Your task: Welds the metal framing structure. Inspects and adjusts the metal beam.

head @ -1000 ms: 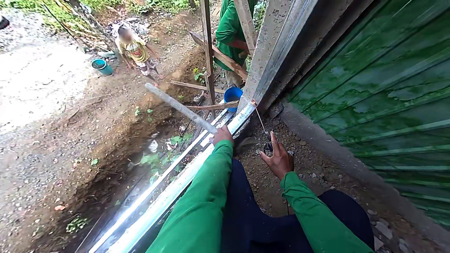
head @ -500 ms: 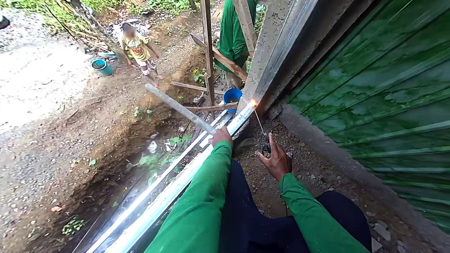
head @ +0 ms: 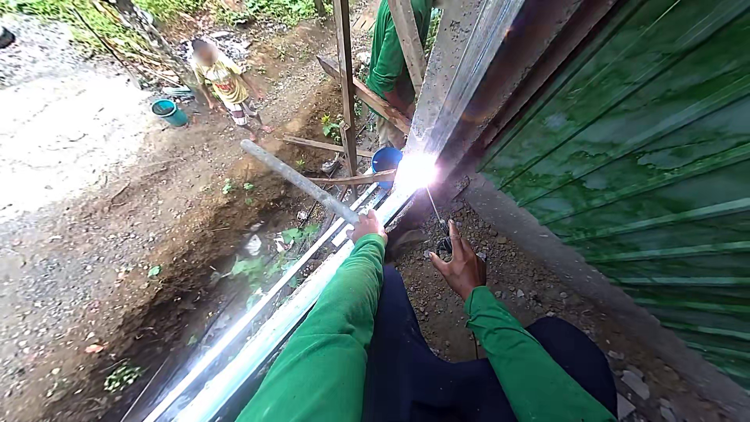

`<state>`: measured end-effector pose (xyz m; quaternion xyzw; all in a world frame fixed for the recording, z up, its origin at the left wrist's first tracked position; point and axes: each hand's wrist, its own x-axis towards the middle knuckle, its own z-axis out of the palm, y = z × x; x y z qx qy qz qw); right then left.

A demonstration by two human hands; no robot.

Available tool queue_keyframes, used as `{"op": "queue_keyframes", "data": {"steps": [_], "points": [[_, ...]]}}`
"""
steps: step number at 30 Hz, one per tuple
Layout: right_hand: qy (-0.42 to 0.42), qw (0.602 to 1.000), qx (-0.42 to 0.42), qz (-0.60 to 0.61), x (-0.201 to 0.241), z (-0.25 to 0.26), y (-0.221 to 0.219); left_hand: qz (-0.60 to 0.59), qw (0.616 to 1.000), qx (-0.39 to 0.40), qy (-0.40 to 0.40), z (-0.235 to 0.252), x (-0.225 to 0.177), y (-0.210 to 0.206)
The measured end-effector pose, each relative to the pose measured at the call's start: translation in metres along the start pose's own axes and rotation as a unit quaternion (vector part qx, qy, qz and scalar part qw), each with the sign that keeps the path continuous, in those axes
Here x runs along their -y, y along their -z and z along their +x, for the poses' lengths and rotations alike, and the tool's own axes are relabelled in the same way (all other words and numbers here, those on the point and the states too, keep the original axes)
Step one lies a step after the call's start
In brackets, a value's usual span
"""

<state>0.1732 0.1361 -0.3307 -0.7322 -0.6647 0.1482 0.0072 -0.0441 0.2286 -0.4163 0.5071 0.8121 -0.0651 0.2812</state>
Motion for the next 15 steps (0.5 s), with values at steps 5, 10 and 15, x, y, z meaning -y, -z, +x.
{"op": "queue_keyframes", "data": {"steps": [5, 10, 15], "points": [[0.0, 1.0, -0.004, 0.001, 0.0014, -0.0006, 0.0003, -0.012, 1.0, 0.0, 0.004, -0.0016, -0.0012, -0.0005], [0.037, 0.999, -0.029, -0.001, -0.0009, -0.002, -0.0081, -0.035, 0.999, -0.021, -0.022, -0.0057, 0.0036, 0.0036], [0.02, 1.0, -0.017, -0.001, -0.0007, -0.0006, -0.0065, -0.029, 0.999, -0.018, -0.014, -0.0031, 0.0021, 0.0017]]}}
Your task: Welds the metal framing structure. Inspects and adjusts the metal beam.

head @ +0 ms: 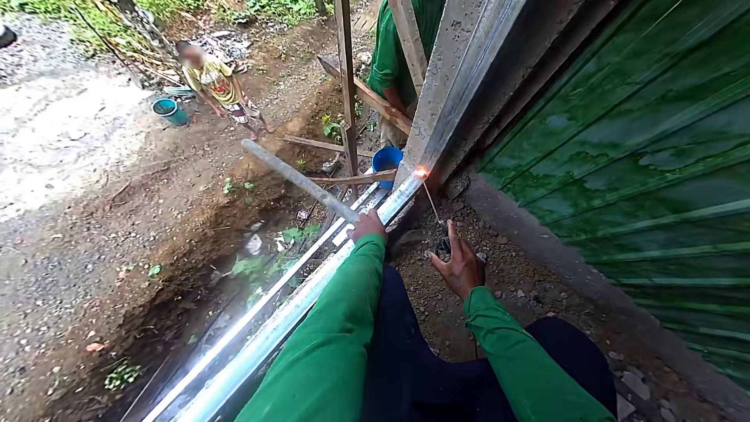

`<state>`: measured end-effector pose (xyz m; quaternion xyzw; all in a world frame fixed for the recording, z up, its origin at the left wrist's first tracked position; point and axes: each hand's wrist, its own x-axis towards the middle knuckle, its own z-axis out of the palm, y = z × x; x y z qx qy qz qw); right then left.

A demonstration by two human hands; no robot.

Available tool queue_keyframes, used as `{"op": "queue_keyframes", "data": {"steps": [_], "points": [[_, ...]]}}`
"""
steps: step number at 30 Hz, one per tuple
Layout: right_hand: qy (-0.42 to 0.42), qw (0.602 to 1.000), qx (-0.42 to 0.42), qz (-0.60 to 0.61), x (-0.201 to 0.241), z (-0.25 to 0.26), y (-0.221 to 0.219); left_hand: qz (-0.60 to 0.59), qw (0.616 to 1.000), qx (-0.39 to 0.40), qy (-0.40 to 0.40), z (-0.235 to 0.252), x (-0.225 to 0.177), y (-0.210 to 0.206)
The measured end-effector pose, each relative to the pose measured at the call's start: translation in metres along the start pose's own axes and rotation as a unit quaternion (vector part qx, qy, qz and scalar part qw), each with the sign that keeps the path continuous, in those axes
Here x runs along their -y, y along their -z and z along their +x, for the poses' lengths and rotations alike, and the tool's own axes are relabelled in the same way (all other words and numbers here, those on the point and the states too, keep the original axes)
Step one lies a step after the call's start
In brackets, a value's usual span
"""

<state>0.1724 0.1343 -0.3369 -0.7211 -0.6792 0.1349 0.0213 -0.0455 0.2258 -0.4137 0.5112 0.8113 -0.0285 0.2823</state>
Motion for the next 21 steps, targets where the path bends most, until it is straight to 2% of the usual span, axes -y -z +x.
{"op": "queue_keyframes", "data": {"steps": [11, 14, 17, 21], "points": [[-0.009, 1.0, -0.002, 0.011, -0.001, 0.004, -0.001, 0.025, 1.0, 0.003, 0.004, 0.0, -0.001, -0.001], [-0.015, 1.0, 0.011, 0.023, 0.001, 0.003, 0.003, 0.004, 0.998, -0.058, -0.014, 0.004, 0.005, -0.017], [0.022, 0.999, -0.014, 0.031, 0.001, 0.002, -0.003, -0.009, 1.0, 0.003, -0.011, -0.004, 0.0, 0.005], [0.014, 0.999, -0.014, 0.026, 0.001, 0.002, -0.005, -0.004, 1.0, 0.005, -0.008, -0.002, 0.0, 0.004]]}}
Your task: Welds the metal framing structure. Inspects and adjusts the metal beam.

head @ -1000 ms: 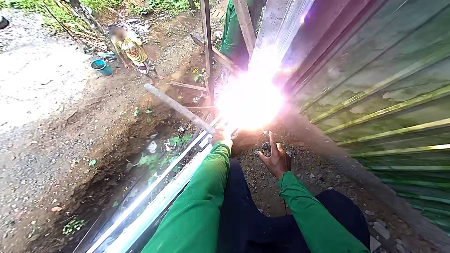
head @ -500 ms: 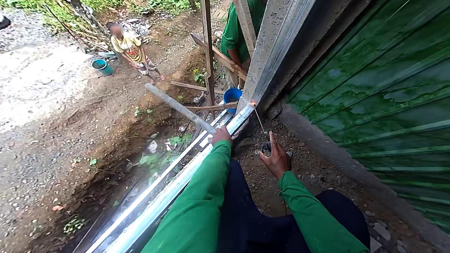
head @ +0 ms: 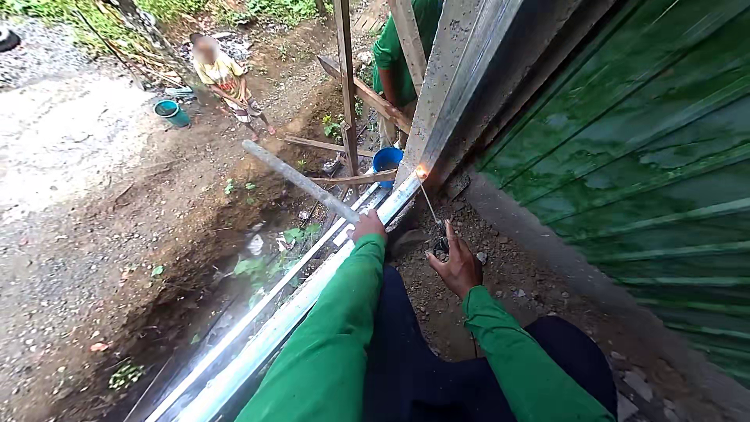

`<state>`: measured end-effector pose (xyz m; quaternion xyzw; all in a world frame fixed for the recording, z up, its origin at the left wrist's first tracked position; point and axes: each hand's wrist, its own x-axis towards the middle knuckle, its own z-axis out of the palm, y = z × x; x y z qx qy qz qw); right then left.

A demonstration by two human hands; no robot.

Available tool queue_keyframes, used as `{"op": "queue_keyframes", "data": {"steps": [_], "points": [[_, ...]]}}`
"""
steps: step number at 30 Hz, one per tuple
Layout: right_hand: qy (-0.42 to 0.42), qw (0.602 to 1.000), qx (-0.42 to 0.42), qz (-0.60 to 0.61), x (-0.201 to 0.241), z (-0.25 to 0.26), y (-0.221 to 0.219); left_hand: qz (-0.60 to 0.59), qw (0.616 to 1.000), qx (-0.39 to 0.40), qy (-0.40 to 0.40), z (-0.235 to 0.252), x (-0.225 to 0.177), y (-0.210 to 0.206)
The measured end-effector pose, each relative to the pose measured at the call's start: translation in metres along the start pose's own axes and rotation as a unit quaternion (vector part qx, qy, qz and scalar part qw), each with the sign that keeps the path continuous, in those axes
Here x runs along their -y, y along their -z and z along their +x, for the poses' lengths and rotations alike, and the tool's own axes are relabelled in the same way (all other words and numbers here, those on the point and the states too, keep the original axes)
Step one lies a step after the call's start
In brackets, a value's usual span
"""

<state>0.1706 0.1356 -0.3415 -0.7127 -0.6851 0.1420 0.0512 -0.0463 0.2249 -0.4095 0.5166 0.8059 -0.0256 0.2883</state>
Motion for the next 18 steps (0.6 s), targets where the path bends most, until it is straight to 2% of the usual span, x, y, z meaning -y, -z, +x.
{"op": "queue_keyframes", "data": {"steps": [16, 18], "points": [[-0.035, 0.999, 0.023, 0.015, 0.001, 0.005, 0.003, 0.018, 1.0, 0.008, 0.01, 0.0, -0.002, 0.0], [-0.028, 0.999, 0.012, 0.012, 0.001, 0.004, 0.002, 0.018, 1.0, -0.023, 0.005, 0.003, 0.001, -0.01]]}}
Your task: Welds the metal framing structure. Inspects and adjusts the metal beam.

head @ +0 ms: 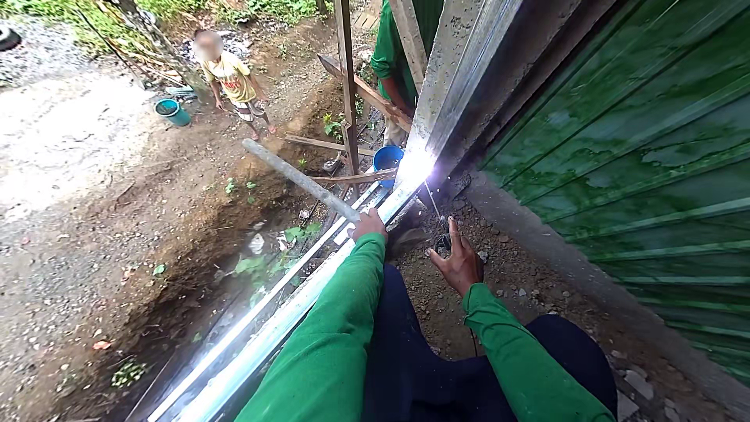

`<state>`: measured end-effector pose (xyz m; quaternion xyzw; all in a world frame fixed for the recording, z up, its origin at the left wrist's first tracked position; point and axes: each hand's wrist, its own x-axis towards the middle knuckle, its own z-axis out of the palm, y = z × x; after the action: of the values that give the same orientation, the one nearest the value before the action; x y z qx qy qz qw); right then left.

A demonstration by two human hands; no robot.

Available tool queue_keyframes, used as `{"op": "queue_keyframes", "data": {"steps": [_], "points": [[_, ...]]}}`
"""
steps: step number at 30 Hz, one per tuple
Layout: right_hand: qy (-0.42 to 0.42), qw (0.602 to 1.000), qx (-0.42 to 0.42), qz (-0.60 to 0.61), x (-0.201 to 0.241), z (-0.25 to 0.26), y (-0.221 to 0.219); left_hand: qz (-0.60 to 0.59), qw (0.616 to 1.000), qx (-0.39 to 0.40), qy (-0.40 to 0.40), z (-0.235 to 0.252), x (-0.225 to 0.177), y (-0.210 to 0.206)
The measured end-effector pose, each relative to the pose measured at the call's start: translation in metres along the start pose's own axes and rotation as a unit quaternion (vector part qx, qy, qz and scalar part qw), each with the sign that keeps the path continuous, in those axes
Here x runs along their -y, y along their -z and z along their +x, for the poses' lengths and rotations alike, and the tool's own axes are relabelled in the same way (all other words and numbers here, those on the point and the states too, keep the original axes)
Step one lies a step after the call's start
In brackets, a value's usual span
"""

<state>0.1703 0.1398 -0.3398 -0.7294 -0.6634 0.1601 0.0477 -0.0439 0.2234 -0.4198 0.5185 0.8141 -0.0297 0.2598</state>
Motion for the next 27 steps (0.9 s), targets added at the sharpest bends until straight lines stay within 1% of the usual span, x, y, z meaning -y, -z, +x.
{"op": "queue_keyframes", "data": {"steps": [1, 3, 5, 7, 13, 17, 21, 22, 23, 25, 27], "points": [[0.005, 1.0, -0.008, 0.003, 0.0, -0.001, 0.0, -0.01, 1.0, -0.023, -0.006, 0.002, 0.002, -0.006], [0.032, 0.999, -0.04, 0.015, 0.0, -0.002, -0.003, -0.018, 1.0, 0.017, -0.002, -0.003, -0.001, 0.009], [0.03, 0.999, -0.027, 0.007, 0.0, -0.003, -0.003, -0.015, 0.999, 0.032, 0.002, -0.003, -0.002, 0.013], [0.021, 1.0, -0.017, 0.001, 0.0, -0.002, -0.003, -0.013, 1.0, 0.028, 0.003, -0.002, -0.002, 0.011], [0.012, 1.0, -0.021, -0.001, 0.0, -0.001, -0.003, -0.003, 1.0, 0.026, 0.006, -0.001, -0.003, 0.008], [-0.001, 1.0, -0.005, 0.001, 0.0, 0.0, -0.002, 0.016, 0.999, 0.028, 0.011, 0.004, -0.001, 0.003], [-0.001, 1.0, -0.011, 0.007, 0.0, 0.001, -0.002, 0.018, 0.999, 0.047, 0.013, -0.001, -0.004, 0.013], [-0.001, 1.0, -0.011, 0.006, 0.0, 0.001, -0.002, 0.019, 0.999, 0.039, 0.011, -0.001, -0.003, 0.01], [-0.003, 1.0, -0.006, 0.004, 0.0, 0.001, -0.001, 0.017, 1.0, 0.013, 0.006, 0.0, -0.001, 0.003], [-0.002, 1.0, 0.012, 0.01, 0.002, 0.001, 0.001, -0.011, 0.996, -0.091, -0.008, 0.003, 0.005, -0.021], [0.03, 0.999, -0.013, 0.02, -0.001, 0.0, -0.005, -0.013, 1.0, 0.012, 0.0, -0.002, 0.0, 0.006]]}}
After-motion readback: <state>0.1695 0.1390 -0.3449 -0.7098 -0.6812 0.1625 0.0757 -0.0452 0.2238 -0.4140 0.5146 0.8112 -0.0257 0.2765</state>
